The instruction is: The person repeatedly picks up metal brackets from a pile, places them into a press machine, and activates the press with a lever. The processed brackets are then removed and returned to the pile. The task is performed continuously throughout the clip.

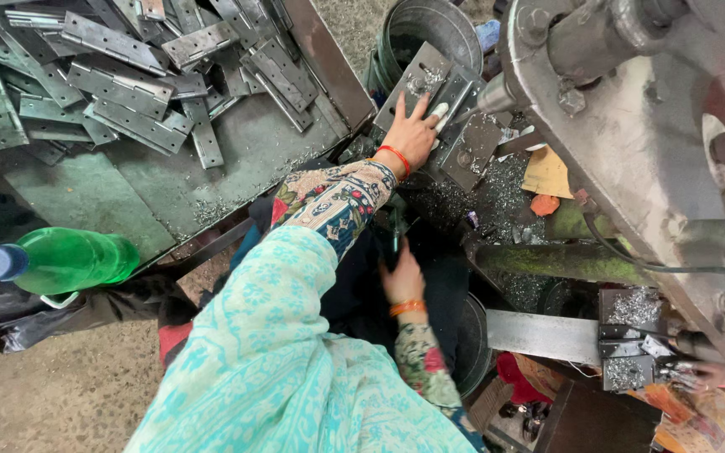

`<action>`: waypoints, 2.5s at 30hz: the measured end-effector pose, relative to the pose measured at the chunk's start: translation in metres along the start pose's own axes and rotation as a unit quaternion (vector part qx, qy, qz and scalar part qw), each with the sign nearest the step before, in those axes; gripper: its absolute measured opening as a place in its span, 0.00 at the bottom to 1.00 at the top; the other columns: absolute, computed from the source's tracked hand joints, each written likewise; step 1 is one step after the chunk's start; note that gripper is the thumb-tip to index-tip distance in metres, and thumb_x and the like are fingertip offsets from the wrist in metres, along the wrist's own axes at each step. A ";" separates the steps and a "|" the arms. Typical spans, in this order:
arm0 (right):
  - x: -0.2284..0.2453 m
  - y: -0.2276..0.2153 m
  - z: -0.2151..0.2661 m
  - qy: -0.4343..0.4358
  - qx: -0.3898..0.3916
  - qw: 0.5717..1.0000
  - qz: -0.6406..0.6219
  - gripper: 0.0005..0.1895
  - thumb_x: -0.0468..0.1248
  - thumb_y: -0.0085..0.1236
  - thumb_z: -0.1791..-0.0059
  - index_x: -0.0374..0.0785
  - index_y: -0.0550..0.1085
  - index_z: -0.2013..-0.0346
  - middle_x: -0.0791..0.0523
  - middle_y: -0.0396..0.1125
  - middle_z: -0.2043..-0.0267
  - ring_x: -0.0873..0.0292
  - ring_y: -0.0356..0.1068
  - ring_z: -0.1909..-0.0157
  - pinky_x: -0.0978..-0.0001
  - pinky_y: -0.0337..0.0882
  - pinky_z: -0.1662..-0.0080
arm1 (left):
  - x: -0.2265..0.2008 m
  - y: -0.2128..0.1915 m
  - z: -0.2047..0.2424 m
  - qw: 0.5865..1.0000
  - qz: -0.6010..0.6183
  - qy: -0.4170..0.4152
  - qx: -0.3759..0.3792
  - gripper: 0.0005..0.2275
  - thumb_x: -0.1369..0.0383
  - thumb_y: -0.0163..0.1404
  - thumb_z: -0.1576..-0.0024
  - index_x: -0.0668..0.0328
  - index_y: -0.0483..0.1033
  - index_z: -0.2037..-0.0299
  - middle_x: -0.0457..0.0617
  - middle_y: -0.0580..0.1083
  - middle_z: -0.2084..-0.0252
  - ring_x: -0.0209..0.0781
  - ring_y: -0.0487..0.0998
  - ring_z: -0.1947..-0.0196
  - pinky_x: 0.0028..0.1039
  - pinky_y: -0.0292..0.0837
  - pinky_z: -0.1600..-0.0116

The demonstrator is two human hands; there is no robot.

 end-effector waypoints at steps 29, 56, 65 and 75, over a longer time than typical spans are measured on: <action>-0.034 0.055 0.012 0.047 0.005 0.999 -0.004 0.35 0.50 0.62 0.54 0.45 0.65 0.35 0.43 0.73 0.49 0.36 0.73 0.50 0.45 0.74 0.52 | 0.005 0.026 -0.022 0.998 -0.039 -0.024 -0.048 0.18 0.63 0.44 0.39 0.56 0.80 0.43 0.45 0.67 0.32 0.58 0.49 0.25 0.75 0.32 0.30; 0.031 -0.077 -0.027 0.047 0.127 0.989 0.066 0.37 0.56 0.58 0.55 0.47 0.67 0.35 0.40 0.72 0.49 0.35 0.71 0.45 0.46 0.71 0.44 | -0.020 -0.050 0.071 0.972 -0.186 0.124 -0.072 0.12 0.63 0.48 0.45 0.57 0.84 0.61 0.51 0.77 0.51 0.56 0.66 0.38 0.63 0.55 0.32; 0.002 -0.102 -0.054 -0.018 0.020 0.998 -0.052 0.32 0.49 0.62 0.53 0.40 0.71 0.37 0.45 0.76 0.52 0.48 0.77 0.52 0.58 0.74 0.47 | 0.000 -0.110 0.091 0.936 0.227 0.100 -0.249 0.09 0.66 0.59 0.45 0.64 0.80 0.62 0.50 0.76 0.59 0.50 0.72 0.48 0.43 0.65 0.41; -0.020 -0.108 -0.103 -0.050 -0.221 0.891 -0.393 0.17 0.33 0.67 0.49 0.33 0.74 0.48 0.55 0.73 0.56 0.62 0.71 0.59 0.67 0.72 0.57 | 0.000 -0.051 0.034 0.710 0.685 -0.095 -0.130 0.14 0.65 0.62 0.46 0.58 0.81 0.52 0.48 0.81 0.57 0.49 0.78 0.54 0.33 0.73 0.48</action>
Point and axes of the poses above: each hand's wrist, its own z-axis away from the middle knuckle, its own y-axis out of the palm, x = y × z, the point moved 2 cm from there along -z, towards the middle knuckle
